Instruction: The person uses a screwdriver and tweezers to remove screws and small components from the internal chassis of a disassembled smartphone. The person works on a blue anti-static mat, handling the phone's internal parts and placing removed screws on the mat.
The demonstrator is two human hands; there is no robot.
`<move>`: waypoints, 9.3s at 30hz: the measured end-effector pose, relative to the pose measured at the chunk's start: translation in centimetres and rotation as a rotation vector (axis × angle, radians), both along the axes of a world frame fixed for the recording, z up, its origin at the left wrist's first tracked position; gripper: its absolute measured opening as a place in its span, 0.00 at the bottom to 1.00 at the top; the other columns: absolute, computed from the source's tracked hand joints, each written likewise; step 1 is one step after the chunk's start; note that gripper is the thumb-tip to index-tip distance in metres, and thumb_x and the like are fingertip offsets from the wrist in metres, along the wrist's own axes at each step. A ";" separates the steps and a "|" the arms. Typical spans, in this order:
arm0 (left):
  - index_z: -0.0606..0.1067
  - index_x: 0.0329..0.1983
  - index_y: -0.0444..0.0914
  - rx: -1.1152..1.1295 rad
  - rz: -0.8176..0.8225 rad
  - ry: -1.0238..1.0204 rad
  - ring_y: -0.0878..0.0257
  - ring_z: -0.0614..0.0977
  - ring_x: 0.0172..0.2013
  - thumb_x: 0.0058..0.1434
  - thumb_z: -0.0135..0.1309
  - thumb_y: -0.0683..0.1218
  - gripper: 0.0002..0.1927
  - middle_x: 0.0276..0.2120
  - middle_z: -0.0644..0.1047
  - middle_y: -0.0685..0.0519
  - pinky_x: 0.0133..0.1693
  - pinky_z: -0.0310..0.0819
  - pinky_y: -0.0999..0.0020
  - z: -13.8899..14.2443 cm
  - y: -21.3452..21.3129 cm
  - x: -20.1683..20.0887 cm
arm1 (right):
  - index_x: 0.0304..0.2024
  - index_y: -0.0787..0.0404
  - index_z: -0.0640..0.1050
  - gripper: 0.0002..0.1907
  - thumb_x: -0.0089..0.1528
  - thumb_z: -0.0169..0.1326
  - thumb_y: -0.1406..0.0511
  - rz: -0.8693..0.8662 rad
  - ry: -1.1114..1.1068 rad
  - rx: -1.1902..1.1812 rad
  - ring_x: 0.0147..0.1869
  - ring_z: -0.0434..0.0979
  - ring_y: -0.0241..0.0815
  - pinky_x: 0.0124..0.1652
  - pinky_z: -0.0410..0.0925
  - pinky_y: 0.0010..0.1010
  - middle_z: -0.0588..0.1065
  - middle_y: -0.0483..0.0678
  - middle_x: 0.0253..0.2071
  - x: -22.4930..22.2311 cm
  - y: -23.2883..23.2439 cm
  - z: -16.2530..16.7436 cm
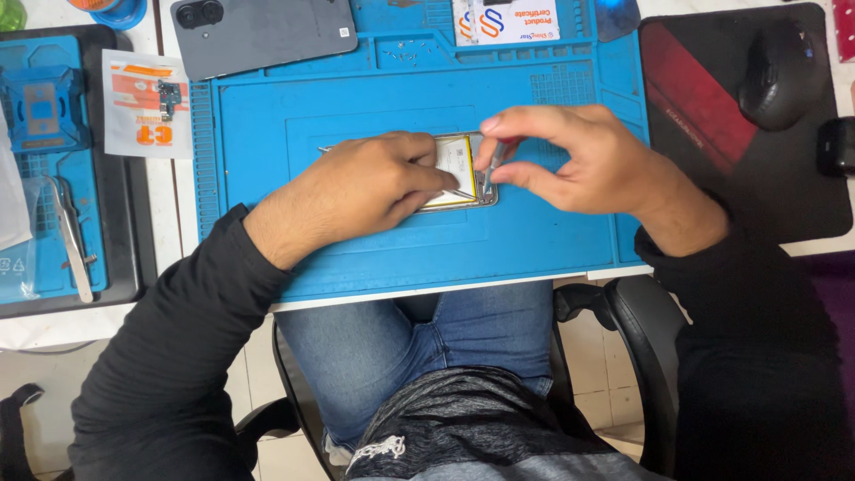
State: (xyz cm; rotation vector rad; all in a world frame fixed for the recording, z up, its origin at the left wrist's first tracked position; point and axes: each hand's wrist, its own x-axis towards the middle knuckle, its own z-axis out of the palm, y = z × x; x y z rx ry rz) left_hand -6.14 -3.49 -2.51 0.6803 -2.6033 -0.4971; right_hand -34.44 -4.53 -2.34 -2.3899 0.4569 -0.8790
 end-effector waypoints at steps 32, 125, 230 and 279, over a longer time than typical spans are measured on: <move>0.83 0.49 0.40 -0.396 0.501 0.087 0.50 0.81 0.41 0.69 0.59 0.40 0.08 0.40 0.77 0.49 0.39 0.78 0.56 -2.7 -5.5 4.1 | 0.55 0.57 0.70 0.28 0.56 0.68 0.71 0.037 -0.047 -0.030 0.45 0.82 0.45 0.41 0.77 0.29 0.77 0.56 0.41 -1.2 0.9 -1.2; 0.83 0.50 0.42 -0.278 0.006 -0.034 0.55 0.81 0.37 0.60 0.57 0.43 0.15 0.35 0.76 0.50 0.35 0.79 0.59 -0.7 1.1 -1.3 | 0.41 0.65 0.77 0.14 0.55 0.64 0.78 0.170 -0.139 0.181 0.47 0.79 0.46 0.46 0.76 0.31 0.74 0.56 0.44 -0.4 0.5 1.8; 0.63 0.74 0.47 -0.377 0.506 -0.108 0.46 0.80 0.44 0.64 0.50 0.36 0.34 0.50 0.76 0.44 0.44 0.76 0.50 -1.8 -5.2 2.3 | 0.66 0.58 0.71 0.20 0.72 0.48 0.66 -0.637 0.604 0.060 0.35 0.81 0.52 0.37 0.73 0.42 0.79 0.57 0.39 -2.2 -2.1 0.7; 0.73 0.61 0.31 0.263 0.576 0.451 0.59 0.80 0.49 0.65 0.59 0.41 0.22 0.47 0.78 0.45 0.55 0.77 0.66 7.7 16.6 22.4 | 0.69 0.63 0.66 0.49 0.52 0.66 0.48 -0.226 0.554 0.027 0.71 0.65 0.58 0.64 0.64 0.48 0.68 0.61 0.66 3.9 -1.5 -0.7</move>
